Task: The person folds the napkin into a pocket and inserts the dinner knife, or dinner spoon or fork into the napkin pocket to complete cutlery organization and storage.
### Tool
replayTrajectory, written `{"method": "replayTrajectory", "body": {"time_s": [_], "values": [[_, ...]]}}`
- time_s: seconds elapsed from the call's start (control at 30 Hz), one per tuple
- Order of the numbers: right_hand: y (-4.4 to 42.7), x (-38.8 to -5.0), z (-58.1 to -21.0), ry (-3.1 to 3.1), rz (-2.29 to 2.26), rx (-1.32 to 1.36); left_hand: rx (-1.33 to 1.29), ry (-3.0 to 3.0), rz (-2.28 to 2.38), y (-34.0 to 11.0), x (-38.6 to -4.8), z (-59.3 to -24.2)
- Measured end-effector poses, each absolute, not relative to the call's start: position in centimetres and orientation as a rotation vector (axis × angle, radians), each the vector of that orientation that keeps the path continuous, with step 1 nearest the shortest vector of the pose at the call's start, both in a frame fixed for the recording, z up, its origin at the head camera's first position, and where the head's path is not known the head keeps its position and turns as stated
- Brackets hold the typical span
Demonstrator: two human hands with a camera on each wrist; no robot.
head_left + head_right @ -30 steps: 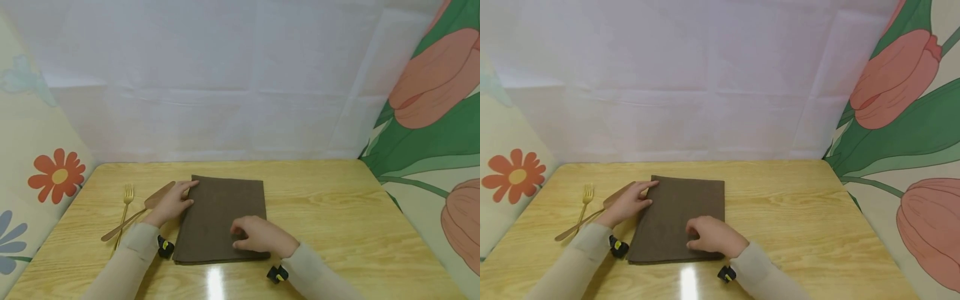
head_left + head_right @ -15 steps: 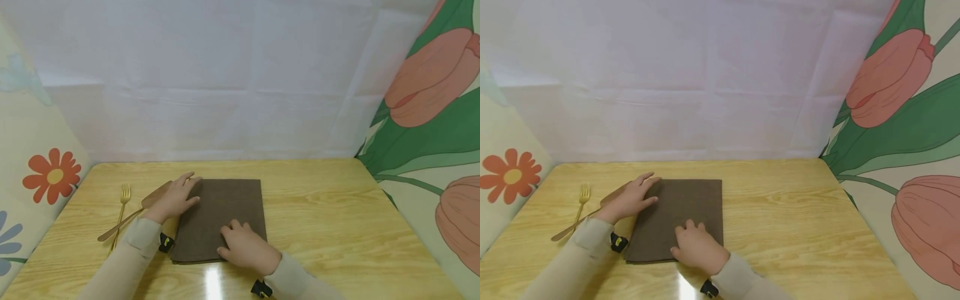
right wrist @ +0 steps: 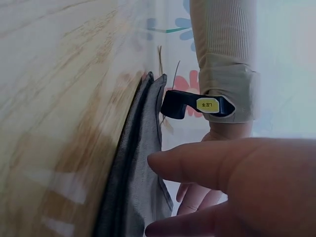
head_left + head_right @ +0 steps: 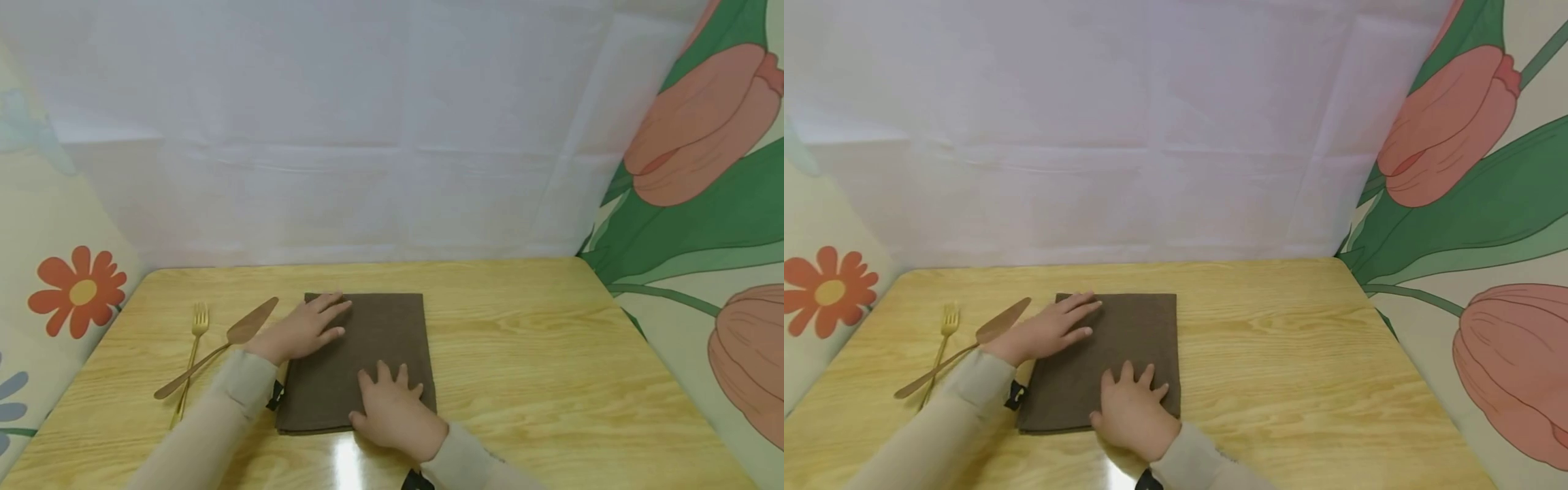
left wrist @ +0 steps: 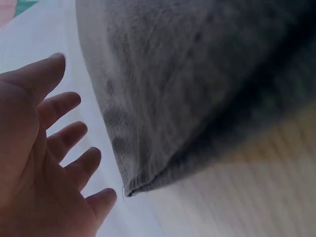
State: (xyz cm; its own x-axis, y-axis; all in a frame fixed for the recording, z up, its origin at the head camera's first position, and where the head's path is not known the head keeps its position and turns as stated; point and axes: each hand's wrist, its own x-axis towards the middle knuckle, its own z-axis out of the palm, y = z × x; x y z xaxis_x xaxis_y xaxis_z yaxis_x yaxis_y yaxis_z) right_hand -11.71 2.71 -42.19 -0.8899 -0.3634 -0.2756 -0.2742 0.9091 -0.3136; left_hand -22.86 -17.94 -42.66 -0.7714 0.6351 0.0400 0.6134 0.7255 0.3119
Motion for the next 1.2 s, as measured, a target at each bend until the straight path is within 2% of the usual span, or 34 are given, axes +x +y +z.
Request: {"method": "replayTrajectory", "body": {"time_s": [0.63,1.2], "values": [[3.1,-13.4,-43.3,2.737,-0.331,-0.388,0.896,2.647,0.402,-17.7,-22.1,-43.5],[9.1,-18.8,-43.1,2.643,-0.493,-0.691,0.7,2.756,0.109,-15.0,-18.5,-42.1]]}}
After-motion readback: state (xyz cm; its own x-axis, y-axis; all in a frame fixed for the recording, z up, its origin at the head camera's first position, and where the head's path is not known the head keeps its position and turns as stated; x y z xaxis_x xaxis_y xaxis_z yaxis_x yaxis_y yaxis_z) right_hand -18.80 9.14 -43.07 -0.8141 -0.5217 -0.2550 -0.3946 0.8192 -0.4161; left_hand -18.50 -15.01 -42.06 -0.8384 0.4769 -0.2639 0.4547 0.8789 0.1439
